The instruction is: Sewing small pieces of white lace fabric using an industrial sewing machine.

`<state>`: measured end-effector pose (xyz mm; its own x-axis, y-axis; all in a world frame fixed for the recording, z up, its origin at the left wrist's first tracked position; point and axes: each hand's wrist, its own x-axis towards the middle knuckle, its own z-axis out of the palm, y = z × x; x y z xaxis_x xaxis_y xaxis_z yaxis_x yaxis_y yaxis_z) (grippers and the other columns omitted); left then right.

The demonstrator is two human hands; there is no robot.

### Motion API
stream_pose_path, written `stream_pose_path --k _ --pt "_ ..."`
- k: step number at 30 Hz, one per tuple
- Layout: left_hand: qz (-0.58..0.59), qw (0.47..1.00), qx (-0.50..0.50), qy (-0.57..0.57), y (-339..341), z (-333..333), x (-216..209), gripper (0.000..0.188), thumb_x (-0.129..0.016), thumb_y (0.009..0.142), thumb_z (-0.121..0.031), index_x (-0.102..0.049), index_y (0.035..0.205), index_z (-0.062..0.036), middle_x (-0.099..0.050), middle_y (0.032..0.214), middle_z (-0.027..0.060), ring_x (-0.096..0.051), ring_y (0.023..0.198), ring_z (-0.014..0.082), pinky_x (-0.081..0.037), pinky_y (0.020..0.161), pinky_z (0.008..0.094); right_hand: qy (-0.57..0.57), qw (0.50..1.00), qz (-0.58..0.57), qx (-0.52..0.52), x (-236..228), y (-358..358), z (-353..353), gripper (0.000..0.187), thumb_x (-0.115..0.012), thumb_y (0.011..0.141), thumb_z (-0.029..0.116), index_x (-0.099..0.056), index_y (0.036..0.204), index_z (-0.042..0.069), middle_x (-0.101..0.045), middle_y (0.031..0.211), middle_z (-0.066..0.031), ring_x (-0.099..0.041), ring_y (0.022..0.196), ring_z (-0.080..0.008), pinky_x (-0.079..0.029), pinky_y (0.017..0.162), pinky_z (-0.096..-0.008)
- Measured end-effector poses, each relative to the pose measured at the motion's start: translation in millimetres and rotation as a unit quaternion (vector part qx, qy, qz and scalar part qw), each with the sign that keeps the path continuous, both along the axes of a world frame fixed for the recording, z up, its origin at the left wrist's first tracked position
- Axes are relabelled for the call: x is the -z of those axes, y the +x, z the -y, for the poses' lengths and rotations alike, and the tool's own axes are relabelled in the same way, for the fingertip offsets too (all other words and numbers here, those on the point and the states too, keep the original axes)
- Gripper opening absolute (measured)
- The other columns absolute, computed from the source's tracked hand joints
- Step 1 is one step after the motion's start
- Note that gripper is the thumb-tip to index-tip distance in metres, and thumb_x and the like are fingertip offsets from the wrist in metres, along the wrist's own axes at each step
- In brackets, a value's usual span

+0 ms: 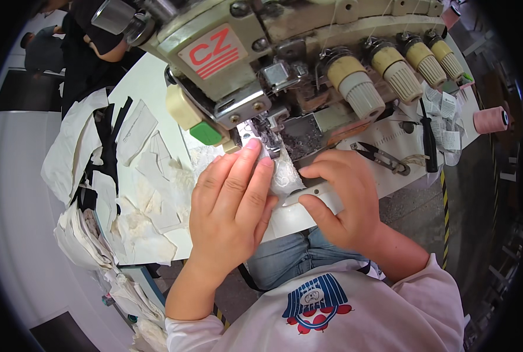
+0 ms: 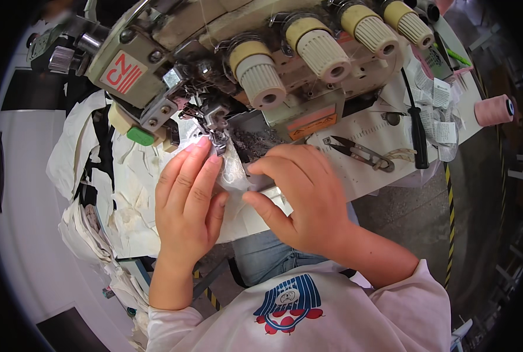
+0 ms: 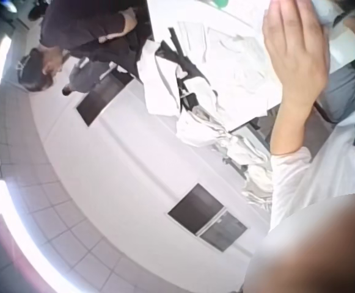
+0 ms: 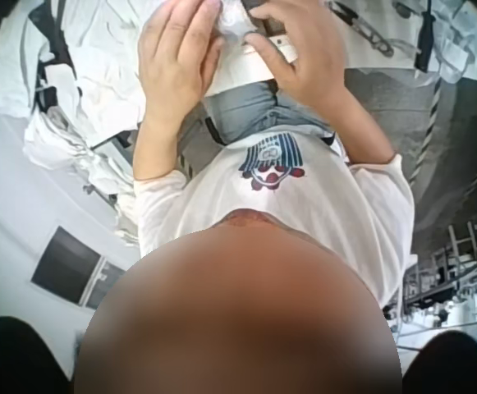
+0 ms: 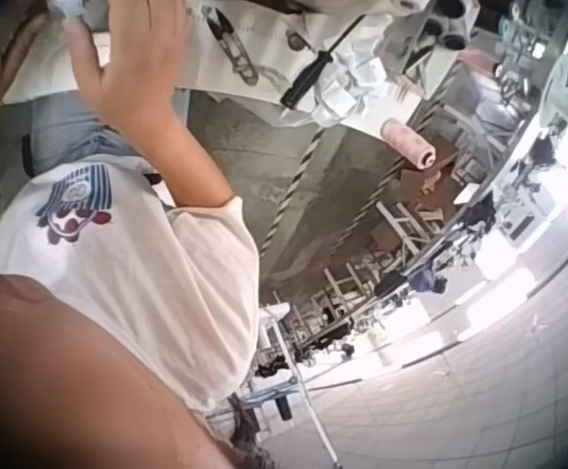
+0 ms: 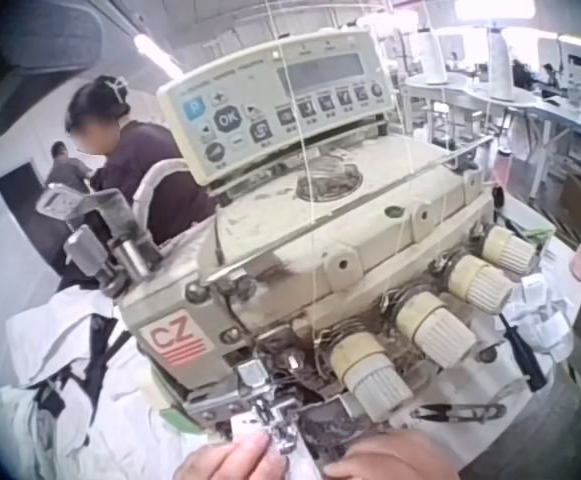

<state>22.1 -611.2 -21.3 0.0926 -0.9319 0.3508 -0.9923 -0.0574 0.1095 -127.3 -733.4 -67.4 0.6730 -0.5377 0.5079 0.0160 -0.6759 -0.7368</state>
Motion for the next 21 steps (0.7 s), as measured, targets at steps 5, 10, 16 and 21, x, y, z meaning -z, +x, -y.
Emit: stream_pose_path --k 5,10,16,21 --pt "-0.016 1.0 -0.005 -0.001 1.1 -2.8 1.5 0.048 -0.07 0.073 -0.019 -0.06 0.118 -0.0031 -0.056 0.127 0.016 -0.055 0.109 0.0309 -0.044 0.094 0.0439 0.228 0.973 -0.022 -0.027 -7.8 0.2 -4.3 0.017 -0.072 0.078 0.011 -0.06 0.088 0.006 -0.057 0.083 -0.0056 -0.053 0.07 -0.018 -0.042 0.062 -0.0299" --pt "-0.011 0.997 -0.019 -0.072 -12.4 -15.3 11.1 0.043 -0.073 0.073 -0.024 -0.062 0.112 -0.0085 -0.06 0.119 0.0107 -0.056 0.104 0.0272 -0.042 0.096 0.0451 0.223 0.972 -0.055 -0.044 -12.7 -1.2 0.9 0.011 -0.069 0.08 0.007 -0.06 0.084 0.005 -0.051 0.076 -0.0015 -0.045 0.063 -0.0103 -0.037 0.056 -0.024" --pt "0.095 0.97 -0.089 -0.206 -31.1 -10.6 46.4 0.027 -0.076 0.072 -0.026 -0.066 0.096 -0.0176 -0.059 0.099 -0.0005 -0.052 0.083 0.0191 -0.039 0.087 0.0387 0.449 0.884 -0.064 -0.11 -15.4 -3.9 -3.6 0.006 -0.063 0.088 0.005 -0.059 0.091 0.003 -0.048 0.08 0.003 -0.04 0.065 -0.0028 -0.034 0.058 -0.0192" --pt "0.065 0.981 -0.09 -0.161 -29.6 -19.4 35.3 0.022 -0.076 0.065 -0.016 -0.065 0.084 -0.0186 -0.06 0.095 -0.0031 -0.052 0.079 0.0184 -0.035 0.076 0.0338 0.557 0.824 0.019 -0.102 0.6 -6.0 -9.4 0.019 -0.058 0.092 0.009 -0.053 0.11 0.004 -0.055 0.092 0.0017 -0.049 0.078 -0.0034 -0.04 0.067 -0.0187"
